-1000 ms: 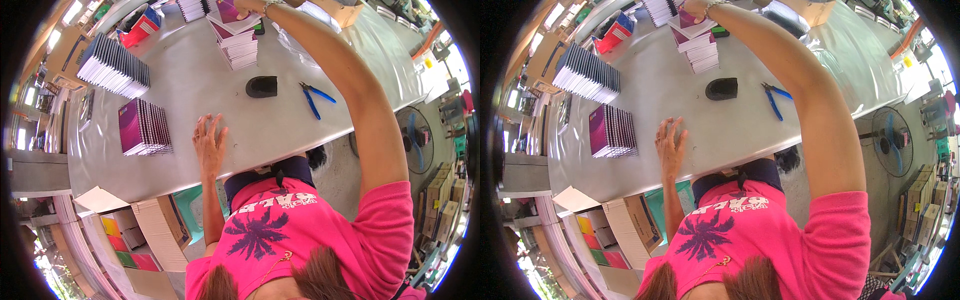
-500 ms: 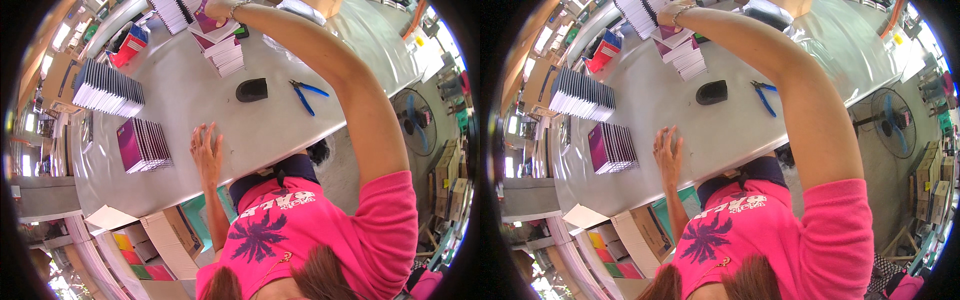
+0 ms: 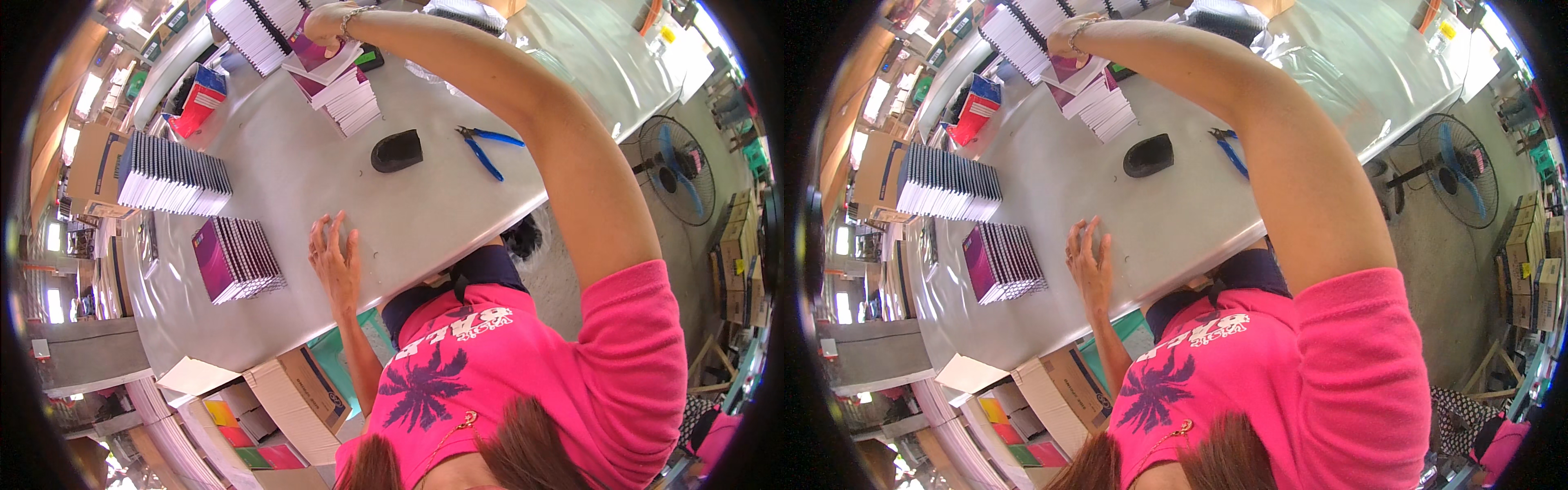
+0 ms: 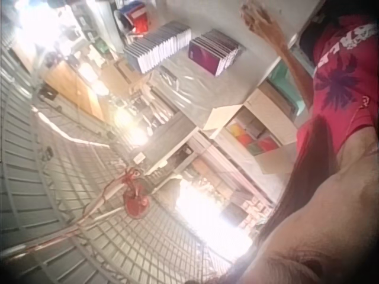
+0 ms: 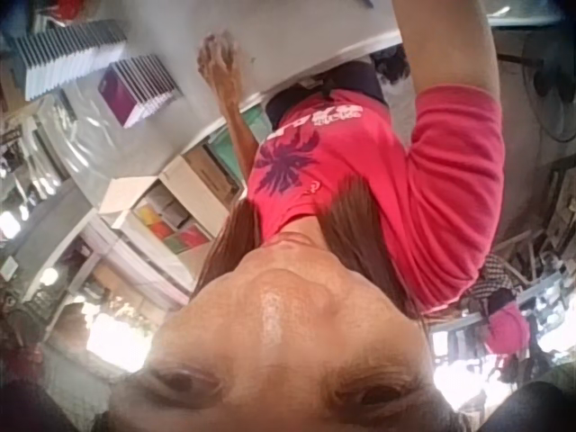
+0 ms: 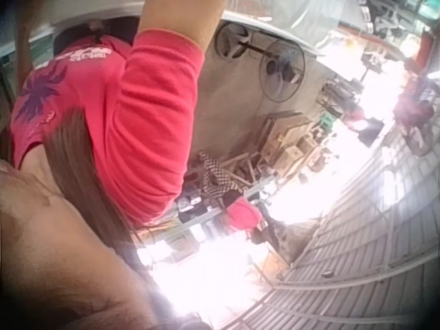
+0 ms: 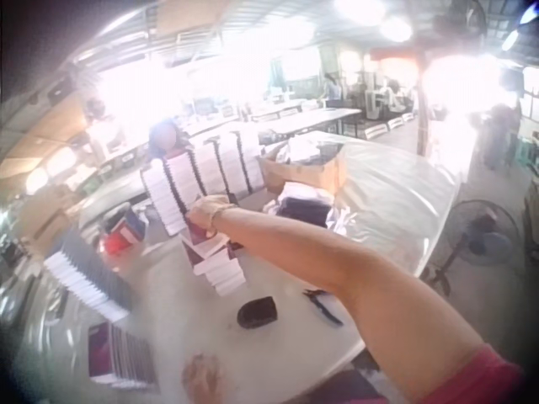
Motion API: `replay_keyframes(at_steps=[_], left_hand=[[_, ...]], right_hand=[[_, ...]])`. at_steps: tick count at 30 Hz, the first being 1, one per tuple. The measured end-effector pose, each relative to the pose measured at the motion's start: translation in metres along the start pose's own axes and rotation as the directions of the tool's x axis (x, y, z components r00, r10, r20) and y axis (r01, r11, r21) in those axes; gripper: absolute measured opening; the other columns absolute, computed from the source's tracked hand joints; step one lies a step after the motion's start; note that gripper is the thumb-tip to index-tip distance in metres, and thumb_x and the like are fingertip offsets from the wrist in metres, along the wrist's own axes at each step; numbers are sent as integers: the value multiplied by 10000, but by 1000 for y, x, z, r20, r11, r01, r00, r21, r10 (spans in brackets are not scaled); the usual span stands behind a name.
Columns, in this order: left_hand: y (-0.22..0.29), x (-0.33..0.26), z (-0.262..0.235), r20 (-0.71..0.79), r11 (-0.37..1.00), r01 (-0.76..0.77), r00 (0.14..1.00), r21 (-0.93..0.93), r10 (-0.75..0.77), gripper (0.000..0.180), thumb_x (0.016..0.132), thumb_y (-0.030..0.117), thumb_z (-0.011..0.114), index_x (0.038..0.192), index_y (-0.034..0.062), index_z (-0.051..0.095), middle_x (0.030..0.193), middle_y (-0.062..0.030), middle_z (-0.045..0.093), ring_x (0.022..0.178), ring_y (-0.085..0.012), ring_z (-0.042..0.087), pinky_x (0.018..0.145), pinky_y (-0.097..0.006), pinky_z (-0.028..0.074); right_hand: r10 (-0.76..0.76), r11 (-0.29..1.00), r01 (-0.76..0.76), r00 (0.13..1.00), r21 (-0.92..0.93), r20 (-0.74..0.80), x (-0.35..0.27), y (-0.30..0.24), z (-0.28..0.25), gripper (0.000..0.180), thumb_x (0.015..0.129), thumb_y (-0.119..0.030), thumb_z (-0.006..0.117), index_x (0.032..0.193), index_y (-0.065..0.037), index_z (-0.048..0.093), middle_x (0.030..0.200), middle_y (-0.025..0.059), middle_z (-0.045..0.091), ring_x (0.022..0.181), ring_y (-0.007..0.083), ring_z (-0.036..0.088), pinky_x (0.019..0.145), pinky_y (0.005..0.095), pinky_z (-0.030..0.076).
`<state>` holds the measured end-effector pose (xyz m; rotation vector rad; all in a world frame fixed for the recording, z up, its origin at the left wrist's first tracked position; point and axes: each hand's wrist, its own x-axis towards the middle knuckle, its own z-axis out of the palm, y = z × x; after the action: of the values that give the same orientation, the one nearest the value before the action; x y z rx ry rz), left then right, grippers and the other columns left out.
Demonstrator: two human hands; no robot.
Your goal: The person threads a metal spiral coil through the punched holes of a notebook, trims the excess coil using pliers, and places the finished notebook into a stack.
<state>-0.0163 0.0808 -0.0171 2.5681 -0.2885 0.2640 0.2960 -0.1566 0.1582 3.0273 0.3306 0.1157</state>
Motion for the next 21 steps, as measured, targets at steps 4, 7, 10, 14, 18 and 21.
replay_keyframes(at_steps=[4,7,10,14,18,21], left_hand=[[-5,-3,-2,-6,1000,11,1000,15,-11,371,940,271,614,1295,167,594,1390,-102,479,1350,-302,396,1107,-459,295],[-7,-2,-2,-7,1000,-10,1000,29,10,372,942,274,610,1298,166,590,1386,-108,481,1346,-310,397,1108,-459,297],[6,9,8,-7,998,-70,998,11,70,375,942,277,607,1301,169,589,1382,-102,486,1338,-305,406,1104,-456,300],[-12,-6,1,-38,999,11,999,37,-9,375,940,275,606,1302,174,593,1384,-87,491,1330,-290,416,1093,-454,305],[9,7,5,-6,998,-59,998,-3,59,386,943,277,611,1310,163,580,1382,-104,484,1350,-313,390,1113,-458,288],[-12,-7,-3,-15,1000,10,1000,28,-9,388,944,276,608,1315,162,578,1384,-102,485,1355,-311,384,1115,-458,282]], right_hand=[[-46,999,42,990,33,134,16,-5,6,323,868,-353,690,1046,-86,727,923,118,694,848,245,658,711,415,549],[-84,993,53,940,101,330,38,9,12,356,863,-388,702,1046,-83,724,885,121,684,811,235,648,697,411,548],[-118,970,-27,816,241,566,56,65,16,390,859,-422,714,1046,-80,721,848,124,675,775,225,638,683,407,546],[-272,868,-23,812,495,515,51,25,42,297,885,-394,679,914,-98,693,719,76,600,645,195,564,627,384,496],[-62,998,32,735,57,675,40,52,30,197,890,-303,648,817,-124,683,704,65,619,659,219,589,620,386,488],[-337,816,420,903,-396,265,5,-3,33,132,829,-238,676,806,-110,698,738,92,660,694,244,625,631,382,496]])
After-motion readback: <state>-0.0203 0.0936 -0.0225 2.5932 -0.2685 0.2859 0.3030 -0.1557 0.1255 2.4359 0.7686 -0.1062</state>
